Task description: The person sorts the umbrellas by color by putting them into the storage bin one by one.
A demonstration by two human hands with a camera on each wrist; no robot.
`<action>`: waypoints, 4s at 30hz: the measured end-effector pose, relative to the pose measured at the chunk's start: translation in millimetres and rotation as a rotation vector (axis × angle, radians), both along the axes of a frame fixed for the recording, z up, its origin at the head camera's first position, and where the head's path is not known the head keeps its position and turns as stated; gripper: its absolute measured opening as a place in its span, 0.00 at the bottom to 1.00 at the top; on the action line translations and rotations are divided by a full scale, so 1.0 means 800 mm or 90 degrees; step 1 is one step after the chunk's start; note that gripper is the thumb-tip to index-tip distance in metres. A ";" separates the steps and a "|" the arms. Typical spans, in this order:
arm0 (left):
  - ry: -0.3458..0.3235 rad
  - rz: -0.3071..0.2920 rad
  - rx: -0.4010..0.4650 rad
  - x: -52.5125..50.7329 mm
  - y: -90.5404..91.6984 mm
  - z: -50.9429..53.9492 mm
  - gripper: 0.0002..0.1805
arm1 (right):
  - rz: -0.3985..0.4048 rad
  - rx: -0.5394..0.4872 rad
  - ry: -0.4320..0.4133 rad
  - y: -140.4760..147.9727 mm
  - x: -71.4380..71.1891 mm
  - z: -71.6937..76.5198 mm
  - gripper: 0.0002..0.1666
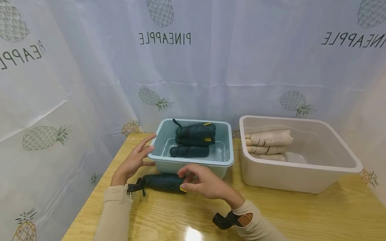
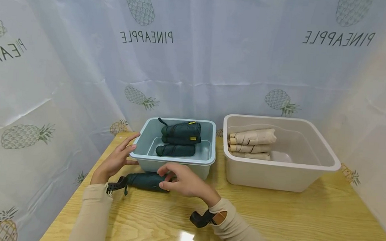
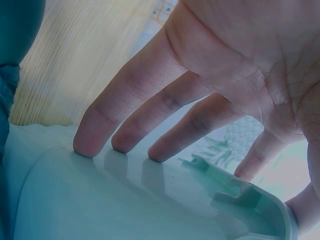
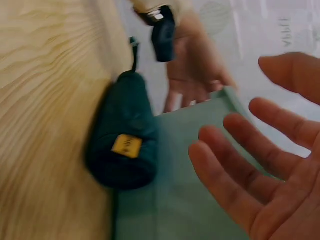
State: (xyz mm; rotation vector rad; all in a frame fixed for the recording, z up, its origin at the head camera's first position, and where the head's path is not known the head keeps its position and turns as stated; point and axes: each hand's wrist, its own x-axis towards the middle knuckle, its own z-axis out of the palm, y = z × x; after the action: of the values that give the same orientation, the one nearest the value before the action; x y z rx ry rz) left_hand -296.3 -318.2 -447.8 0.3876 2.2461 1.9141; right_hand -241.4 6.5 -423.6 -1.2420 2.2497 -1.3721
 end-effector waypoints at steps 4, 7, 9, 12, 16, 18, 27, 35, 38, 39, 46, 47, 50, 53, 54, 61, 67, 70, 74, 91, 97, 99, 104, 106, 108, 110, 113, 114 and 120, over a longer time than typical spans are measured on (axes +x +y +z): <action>-0.006 0.006 -0.005 -0.001 -0.001 0.001 0.32 | -0.058 0.110 0.115 -0.012 0.001 -0.022 0.22; -0.008 0.004 -0.007 -0.003 -0.001 0.000 0.32 | -0.088 0.205 0.203 -0.022 0.003 -0.035 0.25; -0.008 0.003 -0.007 -0.004 -0.002 0.000 0.32 | -0.101 0.248 0.229 -0.027 0.004 -0.043 0.28; -0.006 0.004 -0.008 -0.003 -0.002 0.000 0.33 | -0.114 0.283 0.247 -0.034 0.006 -0.052 0.31; -0.010 0.009 -0.006 -0.003 -0.002 0.001 0.33 | -0.135 0.286 0.248 -0.040 0.010 -0.060 0.33; -0.010 0.007 -0.004 -0.003 -0.002 0.001 0.33 | -0.154 0.287 0.243 -0.043 0.012 -0.062 0.35; -0.013 0.004 -0.005 -0.004 -0.001 0.000 0.33 | -0.216 0.306 0.191 -0.056 0.017 -0.069 0.33; -0.008 0.007 -0.010 -0.003 -0.002 0.000 0.32 | -0.247 0.268 0.211 -0.062 0.012 -0.076 0.28; -0.007 0.001 -0.007 -0.004 -0.002 0.000 0.32 | -0.261 0.264 0.207 -0.062 0.012 -0.078 0.30; -0.006 0.000 -0.006 -0.004 -0.002 0.000 0.32 | -0.265 0.264 0.209 -0.062 0.011 -0.078 0.31; -0.003 -0.001 -0.004 -0.006 -0.004 -0.001 0.32 | -0.271 0.252 0.221 -0.060 0.008 -0.081 0.32; -0.003 -0.001 -0.003 -0.006 -0.003 -0.001 0.32 | -0.270 0.246 0.218 -0.059 0.007 -0.081 0.31; -0.003 -0.001 -0.003 -0.006 -0.003 -0.001 0.32 | -0.268 0.225 0.208 -0.057 0.003 -0.082 0.30; -0.003 0.000 -0.002 -0.007 -0.002 0.000 0.32 | -0.269 0.206 0.193 -0.055 0.001 -0.080 0.30; -0.003 0.000 -0.001 -0.007 -0.001 0.001 0.32 | -0.268 0.199 0.188 -0.055 0.001 -0.080 0.30; 0.006 -0.006 -0.005 -0.008 -0.001 0.000 0.32 | -0.266 0.139 0.169 -0.050 0.008 -0.062 0.28; 0.004 0.008 -0.011 -0.008 -0.002 0.000 0.32 | -0.259 0.104 0.176 -0.049 0.013 -0.047 0.27; 0.001 0.011 -0.012 -0.007 -0.002 0.000 0.32 | -0.249 0.099 0.174 -0.049 0.015 -0.042 0.26; 0.000 0.009 -0.012 -0.005 -0.003 0.000 0.33 | -0.236 0.101 0.159 -0.046 0.017 -0.036 0.26; -0.008 0.006 -0.007 0.000 -0.003 0.001 0.33 | -0.264 0.115 0.182 -0.037 0.027 -0.013 0.24; -0.004 0.005 -0.007 0.000 -0.002 0.001 0.33 | -0.265 0.096 0.189 -0.032 0.030 -0.005 0.23; -0.003 0.005 -0.007 -0.001 -0.002 0.001 0.33 | -0.266 0.085 0.196 -0.028 0.029 -0.001 0.23; -0.004 0.005 -0.008 -0.001 -0.001 0.002 0.33 | -0.254 0.059 0.157 -0.013 0.024 0.013 0.23; -0.007 0.008 -0.008 -0.001 -0.001 0.003 0.32 | -0.238 0.041 0.116 -0.006 0.023 0.020 0.23; -0.005 0.005 -0.010 -0.001 -0.002 0.003 0.32 | -0.220 0.016 0.070 0.002 0.022 0.028 0.23; -0.004 0.004 -0.010 -0.001 -0.002 0.002 0.32 | -0.205 -0.006 0.029 0.009 0.021 0.035 0.23; -0.001 0.001 -0.011 -0.002 -0.002 0.001 0.33 | -0.195 -0.031 -0.025 0.022 0.020 0.044 0.23; -0.002 0.001 -0.012 -0.002 -0.002 0.001 0.33 | -0.192 -0.040 -0.044 0.026 0.019 0.047 0.23; -0.009 0.007 -0.011 0.000 -0.001 0.002 0.33 | -0.188 -0.084 -0.113 0.054 0.011 0.064 0.25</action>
State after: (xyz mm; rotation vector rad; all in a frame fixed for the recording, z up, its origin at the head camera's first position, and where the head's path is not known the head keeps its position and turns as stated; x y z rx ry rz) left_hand -296.5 -319.0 -446.0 0.3590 2.2597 1.8958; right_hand -232.9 49.6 -372.4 -0.8054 2.3163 -1.6853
